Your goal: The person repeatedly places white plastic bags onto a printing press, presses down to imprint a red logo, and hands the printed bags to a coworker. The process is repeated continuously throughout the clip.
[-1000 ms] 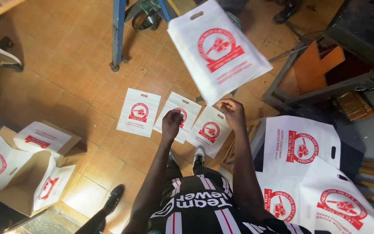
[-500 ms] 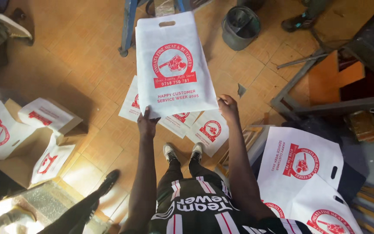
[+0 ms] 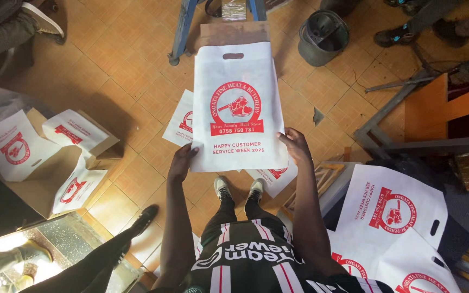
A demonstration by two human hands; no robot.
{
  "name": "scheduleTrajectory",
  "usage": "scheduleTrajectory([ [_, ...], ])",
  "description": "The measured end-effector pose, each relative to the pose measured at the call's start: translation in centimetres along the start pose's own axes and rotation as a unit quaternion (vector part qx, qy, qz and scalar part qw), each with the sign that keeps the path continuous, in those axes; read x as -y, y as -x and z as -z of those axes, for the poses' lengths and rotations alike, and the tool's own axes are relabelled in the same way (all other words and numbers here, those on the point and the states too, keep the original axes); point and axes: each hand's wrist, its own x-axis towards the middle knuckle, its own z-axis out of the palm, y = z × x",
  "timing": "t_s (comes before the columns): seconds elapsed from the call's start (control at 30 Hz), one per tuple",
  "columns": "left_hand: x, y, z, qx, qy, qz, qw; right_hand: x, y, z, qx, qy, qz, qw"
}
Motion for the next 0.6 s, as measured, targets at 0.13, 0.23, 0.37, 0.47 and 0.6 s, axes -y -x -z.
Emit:
scheduleTrajectory([
  [0.13,-1.3,-1.1,-0.1,0.028,-0.031,-0.015,0.999,5.8,4.6,-3.9,0.001,0.008,0.003,1.0],
  [0.23,-2.3,1.1,0.4,0.065,-0.065,0.011,0.996,6.8,7.5,-4.1,0.047,0.072,-0.018,0.996],
  [0.37,-2.6,2.4,0.9,0.074,-0.134,0.022,0.988,-0.3,4.5,-0.9,0.058,0.044,-0.017,0.997],
  [0.47,-2.5,1.2,0.4,0.002,-0.112,0.016,0.994,3.4,5.7,-4.4,-0.017,-0.032,0.004,0.999],
  [0.6,-4.0,-0.1,-1.7,-0.006,-0.089,-0.011,0.996,2.5,3.2,-5.6,-0.048,-0.03,0.008,0.998],
])
